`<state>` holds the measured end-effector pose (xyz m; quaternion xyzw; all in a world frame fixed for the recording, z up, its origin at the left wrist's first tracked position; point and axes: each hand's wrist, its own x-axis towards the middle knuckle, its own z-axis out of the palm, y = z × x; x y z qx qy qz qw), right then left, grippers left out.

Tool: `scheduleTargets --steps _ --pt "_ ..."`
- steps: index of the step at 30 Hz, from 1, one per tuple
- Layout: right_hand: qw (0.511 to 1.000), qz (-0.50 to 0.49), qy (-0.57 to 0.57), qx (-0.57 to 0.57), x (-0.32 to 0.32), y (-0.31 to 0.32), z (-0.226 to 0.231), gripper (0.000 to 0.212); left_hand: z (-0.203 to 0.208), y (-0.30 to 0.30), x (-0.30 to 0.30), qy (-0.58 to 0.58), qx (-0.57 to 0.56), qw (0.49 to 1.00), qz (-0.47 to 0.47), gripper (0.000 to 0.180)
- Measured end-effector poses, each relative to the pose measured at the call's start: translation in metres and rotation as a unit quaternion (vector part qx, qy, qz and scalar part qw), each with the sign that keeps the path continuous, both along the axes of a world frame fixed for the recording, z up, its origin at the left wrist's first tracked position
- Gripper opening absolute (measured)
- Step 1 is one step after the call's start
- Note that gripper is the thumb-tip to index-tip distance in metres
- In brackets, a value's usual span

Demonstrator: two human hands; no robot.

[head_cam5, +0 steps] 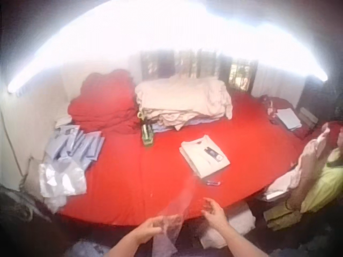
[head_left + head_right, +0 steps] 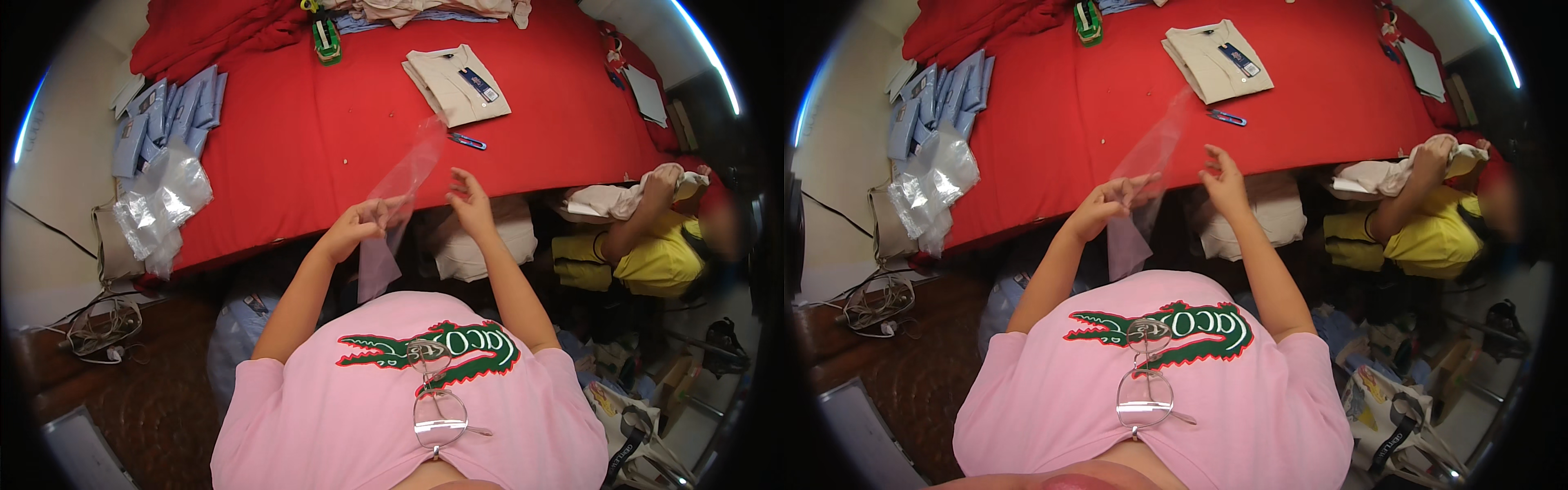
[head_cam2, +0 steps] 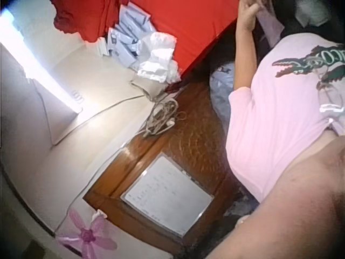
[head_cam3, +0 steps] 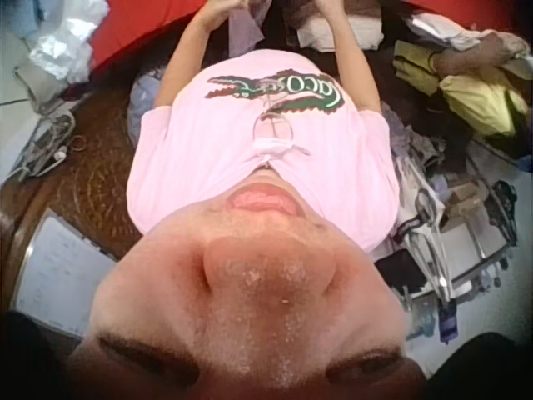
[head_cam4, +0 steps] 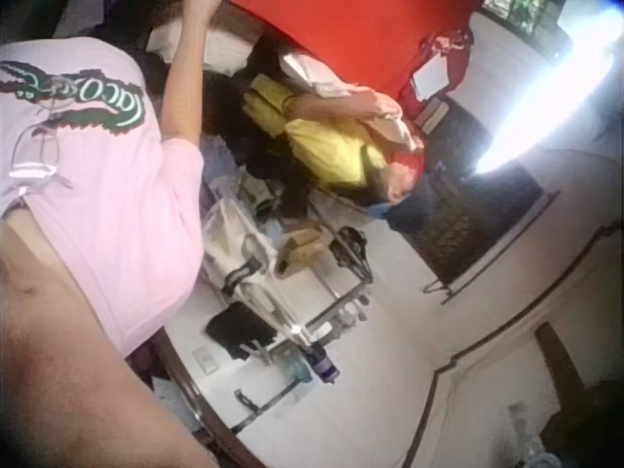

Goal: The person picks up a folded blue shirt, places it into a clear plastic bag, seals the bag, and sets it aside on the bed before picking up a new empty bag.

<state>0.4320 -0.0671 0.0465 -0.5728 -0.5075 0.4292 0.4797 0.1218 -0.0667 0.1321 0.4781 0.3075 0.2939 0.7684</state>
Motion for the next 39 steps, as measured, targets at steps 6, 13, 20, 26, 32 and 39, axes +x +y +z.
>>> scheduleTargets --steps 6,13,20,26,32,39 --pt "0.917 -0.061 -0.388 0.069 0.053 0.089 -0.008 0.05 0.0 -0.006 -0.039 -0.147 -0.132 0.979 0.046 0.012" --pt "0.774 0.083 -0.617 0.113 0.029 0.113 -0.027 0.035 -0.069 -0.023 -0.132 -0.011 -0.179 0.944 0.276 0.018" --pt "0.959 -0.01 -0.278 0.05 -0.103 0.24 -0.01 0.023 -0.072 0.011 -0.184 0.096 -0.21 0.943 0.238 0.039" --pt "0.953 -0.091 -0.287 0.032 -0.18 0.462 -0.015 0.03 -0.065 0.097 -0.198 0.094 -0.147 0.976 0.134 0.043" --pt "0.973 -0.044 -0.156 -0.163 -0.198 0.524 -0.021 0.028 -0.058 0.146 -0.203 0.08 -0.099 0.985 0.112 0.046" --pt "0.951 0.216 0.139 -0.172 -0.164 0.388 0.007 0.062 -0.021 0.194 -0.165 0.019 -0.11 0.994 -0.015 0.052"
